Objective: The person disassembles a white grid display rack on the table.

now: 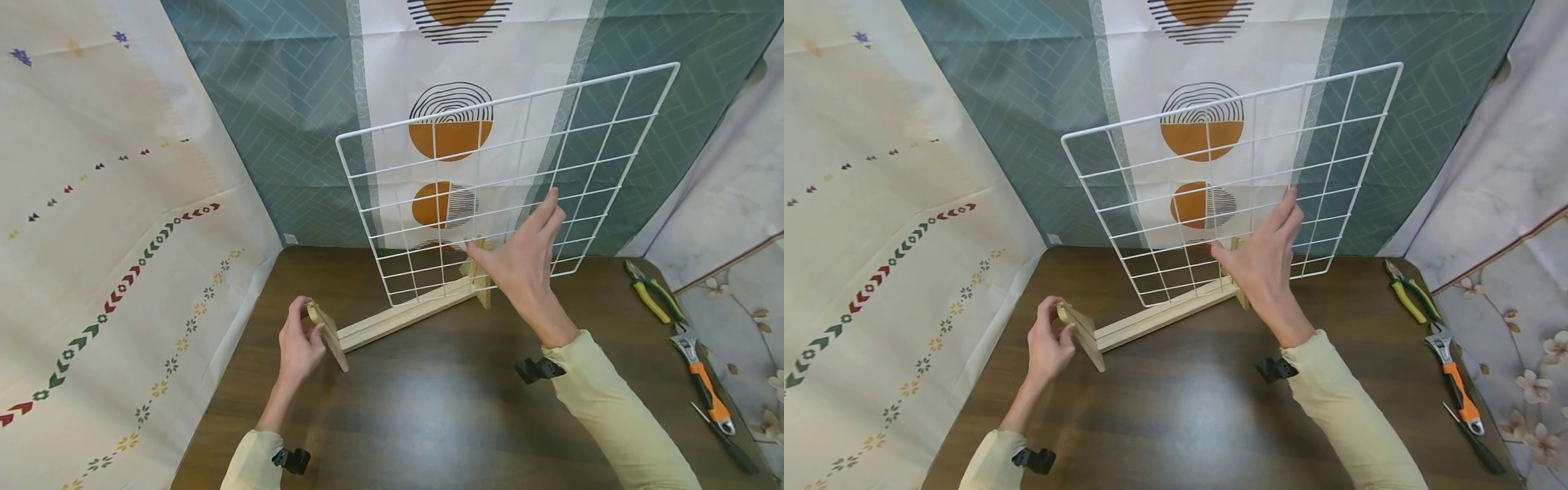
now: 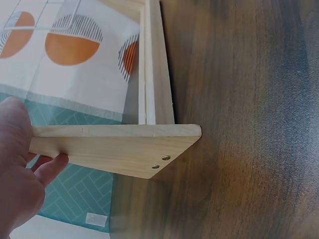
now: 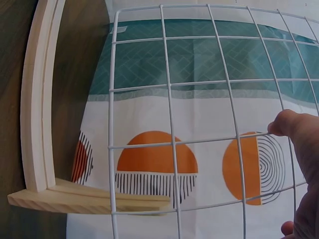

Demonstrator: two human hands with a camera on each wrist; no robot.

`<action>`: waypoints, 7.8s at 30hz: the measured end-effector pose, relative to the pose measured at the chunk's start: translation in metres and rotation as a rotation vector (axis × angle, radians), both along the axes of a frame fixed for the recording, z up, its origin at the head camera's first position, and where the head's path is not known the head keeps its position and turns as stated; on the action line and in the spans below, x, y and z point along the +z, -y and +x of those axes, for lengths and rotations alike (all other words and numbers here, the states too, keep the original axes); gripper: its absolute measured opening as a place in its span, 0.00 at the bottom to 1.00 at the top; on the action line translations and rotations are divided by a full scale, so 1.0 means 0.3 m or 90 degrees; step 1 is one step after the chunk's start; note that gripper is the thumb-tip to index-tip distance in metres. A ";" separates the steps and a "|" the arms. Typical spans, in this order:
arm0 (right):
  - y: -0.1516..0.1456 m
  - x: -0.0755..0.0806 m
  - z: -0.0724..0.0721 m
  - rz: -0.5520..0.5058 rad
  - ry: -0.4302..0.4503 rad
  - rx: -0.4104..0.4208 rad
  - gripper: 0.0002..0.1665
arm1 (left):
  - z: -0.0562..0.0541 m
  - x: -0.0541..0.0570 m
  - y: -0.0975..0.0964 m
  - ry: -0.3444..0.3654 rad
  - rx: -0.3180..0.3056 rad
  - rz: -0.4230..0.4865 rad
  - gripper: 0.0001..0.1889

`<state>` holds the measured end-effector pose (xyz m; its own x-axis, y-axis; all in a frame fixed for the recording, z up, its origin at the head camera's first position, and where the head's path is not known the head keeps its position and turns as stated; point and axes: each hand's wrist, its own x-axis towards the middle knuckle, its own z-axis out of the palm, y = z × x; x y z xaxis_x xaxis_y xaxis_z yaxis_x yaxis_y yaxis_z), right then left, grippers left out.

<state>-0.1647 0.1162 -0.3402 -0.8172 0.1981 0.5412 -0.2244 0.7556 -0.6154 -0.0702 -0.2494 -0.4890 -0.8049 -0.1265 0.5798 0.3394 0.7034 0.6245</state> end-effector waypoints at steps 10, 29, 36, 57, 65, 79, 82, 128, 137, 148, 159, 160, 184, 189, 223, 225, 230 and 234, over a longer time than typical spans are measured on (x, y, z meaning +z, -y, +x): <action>-0.023 -0.020 0.007 -0.003 0.015 -0.002 0.81 | 0.015 -0.006 -0.009 0.012 0.006 0.022 0.34; -0.048 -0.053 0.004 0.007 0.027 -0.010 0.80 | 0.041 -0.013 -0.019 -0.006 0.029 0.039 0.34; -0.053 -0.062 0.006 0.008 0.041 -0.016 0.81 | 0.042 -0.019 -0.016 -0.017 0.032 0.039 0.33; -0.076 -0.092 0.011 0.006 0.044 -0.017 0.81 | 0.054 -0.026 -0.021 -0.067 0.063 0.011 0.33; -0.082 -0.093 0.017 0.004 0.066 -0.022 0.81 | 0.054 -0.022 -0.026 -0.094 0.062 0.016 0.31; -0.086 -0.100 0.020 0.003 0.078 -0.022 0.81 | 0.056 -0.027 -0.029 -0.105 0.070 0.019 0.32; -0.085 -0.101 0.020 0.001 0.078 -0.021 0.81 | 0.058 -0.028 -0.032 -0.103 0.075 0.025 0.32; -0.078 -0.117 0.014 -0.020 0.093 -0.015 0.83 | 0.104 -0.035 -0.066 -0.091 0.150 0.020 0.30; -0.080 -0.126 0.012 -0.020 0.083 -0.016 0.82 | 0.117 -0.029 -0.077 -0.086 0.164 0.028 0.29; -0.085 -0.149 0.006 -0.004 0.092 -0.015 0.82 | 0.131 -0.038 -0.084 -0.113 0.163 0.018 0.28; -0.104 -0.185 0.000 -0.009 0.105 -0.023 0.82 | 0.143 -0.040 -0.092 -0.135 0.163 0.007 0.28; -0.105 -0.188 -0.001 -0.011 0.107 -0.023 0.82 | 0.144 -0.041 -0.092 -0.135 0.164 0.006 0.28; -0.119 -0.212 0.010 -0.014 0.126 -0.029 0.82 | 0.163 -0.049 -0.107 -0.160 0.158 -0.009 0.26; -0.121 -0.216 0.012 -0.017 0.136 -0.027 0.82 | 0.167 -0.053 -0.103 -0.164 0.148 -0.011 0.26; -0.144 -0.225 0.026 -0.018 0.159 -0.038 0.83 | 0.178 -0.066 -0.125 -0.200 0.167 -0.021 0.26; -0.145 -0.226 0.026 -0.019 0.159 -0.037 0.83 | 0.180 -0.067 -0.127 -0.208 0.166 -0.026 0.26; -0.145 -0.229 0.026 -0.016 0.156 -0.038 0.82 | 0.184 -0.070 -0.131 -0.218 0.168 -0.033 0.26; -0.148 -0.228 0.030 -0.015 0.161 -0.041 0.82 | 0.187 -0.072 -0.134 -0.219 0.173 -0.038 0.26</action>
